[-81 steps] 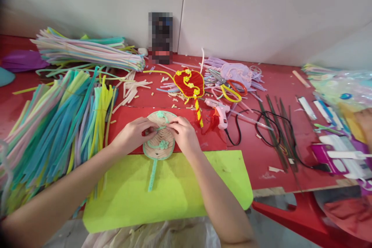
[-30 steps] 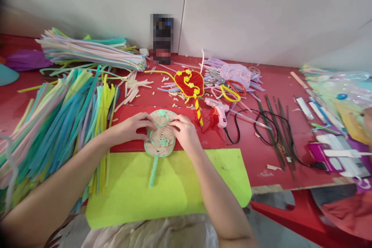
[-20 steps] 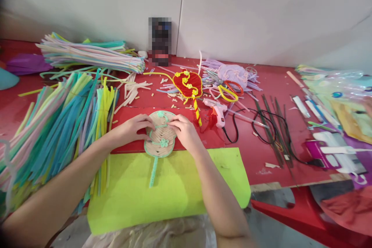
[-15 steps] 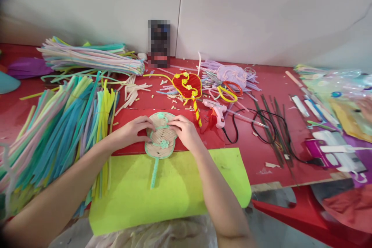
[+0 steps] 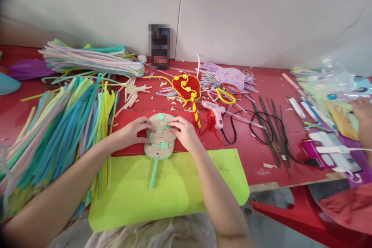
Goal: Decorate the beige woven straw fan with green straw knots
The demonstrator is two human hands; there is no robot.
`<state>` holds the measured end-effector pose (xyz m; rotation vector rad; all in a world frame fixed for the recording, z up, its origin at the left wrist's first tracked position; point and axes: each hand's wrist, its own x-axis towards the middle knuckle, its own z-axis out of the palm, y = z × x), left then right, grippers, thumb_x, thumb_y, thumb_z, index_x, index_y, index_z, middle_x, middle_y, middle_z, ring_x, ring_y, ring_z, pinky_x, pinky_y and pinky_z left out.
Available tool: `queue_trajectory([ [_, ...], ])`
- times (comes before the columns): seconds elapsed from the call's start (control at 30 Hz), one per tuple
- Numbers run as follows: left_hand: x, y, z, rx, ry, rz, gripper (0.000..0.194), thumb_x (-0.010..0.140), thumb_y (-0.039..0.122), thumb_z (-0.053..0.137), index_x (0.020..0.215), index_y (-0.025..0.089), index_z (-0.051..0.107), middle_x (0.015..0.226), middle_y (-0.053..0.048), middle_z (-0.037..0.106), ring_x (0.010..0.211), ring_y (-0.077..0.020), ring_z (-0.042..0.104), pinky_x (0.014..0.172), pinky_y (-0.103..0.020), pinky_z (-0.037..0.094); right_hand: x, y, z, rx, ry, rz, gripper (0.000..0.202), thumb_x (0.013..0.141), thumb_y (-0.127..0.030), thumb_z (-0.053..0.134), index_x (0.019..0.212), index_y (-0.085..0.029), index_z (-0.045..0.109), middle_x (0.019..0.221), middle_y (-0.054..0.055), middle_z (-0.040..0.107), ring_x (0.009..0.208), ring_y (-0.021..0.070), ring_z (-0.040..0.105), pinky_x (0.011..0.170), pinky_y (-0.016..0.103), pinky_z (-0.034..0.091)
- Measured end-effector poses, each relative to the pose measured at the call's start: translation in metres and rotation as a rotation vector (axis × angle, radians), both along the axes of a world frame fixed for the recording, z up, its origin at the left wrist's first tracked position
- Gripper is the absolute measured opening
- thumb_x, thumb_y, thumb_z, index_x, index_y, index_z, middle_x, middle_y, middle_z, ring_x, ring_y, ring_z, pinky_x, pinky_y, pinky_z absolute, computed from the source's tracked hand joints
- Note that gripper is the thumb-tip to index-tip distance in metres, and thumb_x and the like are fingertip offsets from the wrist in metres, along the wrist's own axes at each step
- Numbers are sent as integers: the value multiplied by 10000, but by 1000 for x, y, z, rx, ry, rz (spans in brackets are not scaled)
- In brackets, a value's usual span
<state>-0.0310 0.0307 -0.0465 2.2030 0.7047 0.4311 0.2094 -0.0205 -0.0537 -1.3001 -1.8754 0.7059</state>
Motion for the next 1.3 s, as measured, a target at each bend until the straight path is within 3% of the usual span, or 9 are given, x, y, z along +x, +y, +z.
queue_trajectory([
  [0.27,7,-9,8,49,-2,102,134,846,230,523,921,190,627,935,-51,569,866,-160,557,800,-310,473,0,-2,3,3,2,4,195,841,-195,584,1009,-240,673,985,43,616,937,157,600,853,315,493],
  [0.43,9,-13,7,43,-4,152,202,826,217,542,1017,187,599,882,-40,585,800,-150,560,753,-297,481,-1,-2,3,-1,9,-3,199,843,-195,581,1015,-243,670,985,41,614,940,158,600,855,312,494],
  [0.7,8,-12,7,58,-15,158,225,884,210,451,1045,202,608,1027,-58,622,993,-177,553,897,-338,441,-1,-3,2,11,15,-10,205,849,-198,572,1022,-248,671,988,43,612,939,161,599,857,318,493],
  [1.03,11,-12,-1,44,-27,185,143,829,202,541,945,185,623,876,-42,594,802,-151,550,739,-292,462,-3,-4,4,23,13,-32,202,862,-194,551,1009,-252,677,975,42,607,931,158,595,852,314,488],
  [1.3,10,-13,2,-3,-32,240,158,849,224,514,961,202,622,934,-35,631,891,-166,570,816,-312,450,-3,-5,3,33,53,-66,205,881,-214,523,1016,-247,674,946,40,616,888,149,600,827,303,491],
])
